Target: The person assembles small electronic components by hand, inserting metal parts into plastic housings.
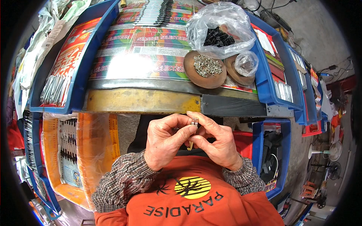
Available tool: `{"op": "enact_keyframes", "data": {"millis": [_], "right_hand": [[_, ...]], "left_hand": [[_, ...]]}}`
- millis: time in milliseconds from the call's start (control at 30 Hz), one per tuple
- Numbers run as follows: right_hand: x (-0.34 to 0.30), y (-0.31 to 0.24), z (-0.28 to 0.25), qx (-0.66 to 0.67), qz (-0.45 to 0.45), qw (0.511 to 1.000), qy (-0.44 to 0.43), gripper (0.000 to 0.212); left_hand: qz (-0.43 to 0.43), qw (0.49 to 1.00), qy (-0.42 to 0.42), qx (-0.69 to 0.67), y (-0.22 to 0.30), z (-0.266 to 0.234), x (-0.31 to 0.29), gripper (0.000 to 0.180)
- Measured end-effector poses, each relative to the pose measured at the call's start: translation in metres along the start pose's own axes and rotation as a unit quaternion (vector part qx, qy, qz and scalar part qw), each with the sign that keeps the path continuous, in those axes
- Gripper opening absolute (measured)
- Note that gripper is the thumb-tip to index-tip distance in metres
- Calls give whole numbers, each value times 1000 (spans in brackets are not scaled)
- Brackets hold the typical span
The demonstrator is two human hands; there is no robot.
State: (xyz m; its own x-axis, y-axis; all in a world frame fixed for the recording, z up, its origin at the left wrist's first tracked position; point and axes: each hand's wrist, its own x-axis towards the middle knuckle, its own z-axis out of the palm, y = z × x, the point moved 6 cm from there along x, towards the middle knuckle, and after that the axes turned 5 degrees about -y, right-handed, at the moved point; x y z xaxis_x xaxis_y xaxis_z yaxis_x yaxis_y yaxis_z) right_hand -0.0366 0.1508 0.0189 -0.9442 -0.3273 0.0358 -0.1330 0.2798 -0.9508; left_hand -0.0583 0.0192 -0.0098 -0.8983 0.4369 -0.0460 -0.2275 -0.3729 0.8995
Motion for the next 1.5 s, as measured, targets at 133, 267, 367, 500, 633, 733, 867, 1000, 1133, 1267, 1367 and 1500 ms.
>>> {"op": "enact_keyframes", "data": {"millis": [133, 267, 367, 500, 633, 733, 867, 1000, 1133, 1267, 1367, 1500], "right_hand": [[7, -6, -18, 8, -76, 997, -9, 30], [10, -15, -21, -24, -124, 988, -93, 15], [11, -19, -19, -13, -136, 983, -122, 14], [11, -11, -24, 21, -106, 988, -107, 14], [13, -5, -27, 78, -117, 989, -46, 15], [15, -2, -27, 106, -107, 989, -6, 15], [21, -1, -30, 65, -77, 995, -11, 17], [46, -29, -61, -155, -142, 977, -30, 12], [90, -39, -108, -304, -119, 939, 112, 12], [135, -25, -133, -392, -138, 898, 147, 8], [156, -13, -135, -495, -179, 840, 132, 7], [174, 6, -136, -520, -141, 838, 81, 11]], "left_hand": [[-46, 995, -81, 20, 3, 0, -1, 6], [-117, 979, -159, 50, 4, 1, -4, 6], [-128, 975, -174, 50, 0, 0, -6, 7], [-113, 971, -150, 145, 5, 2, -2, 9], [130, 953, -57, 269, 22, 8, -1, 21], [191, 905, -3, 381, 36, 14, -2, 20], [243, 883, 1, 400, 40, 14, 0, 18], [248, 863, -8, 439, 35, 8, 3, 21], [240, 858, 1, 455, 39, 0, 3, 20], [235, 852, 8, 469, 45, -3, 5, 20], [224, 855, 16, 468, 46, -8, 6, 19], [207, 860, 24, 466, 48, -15, 6, 19]]}}
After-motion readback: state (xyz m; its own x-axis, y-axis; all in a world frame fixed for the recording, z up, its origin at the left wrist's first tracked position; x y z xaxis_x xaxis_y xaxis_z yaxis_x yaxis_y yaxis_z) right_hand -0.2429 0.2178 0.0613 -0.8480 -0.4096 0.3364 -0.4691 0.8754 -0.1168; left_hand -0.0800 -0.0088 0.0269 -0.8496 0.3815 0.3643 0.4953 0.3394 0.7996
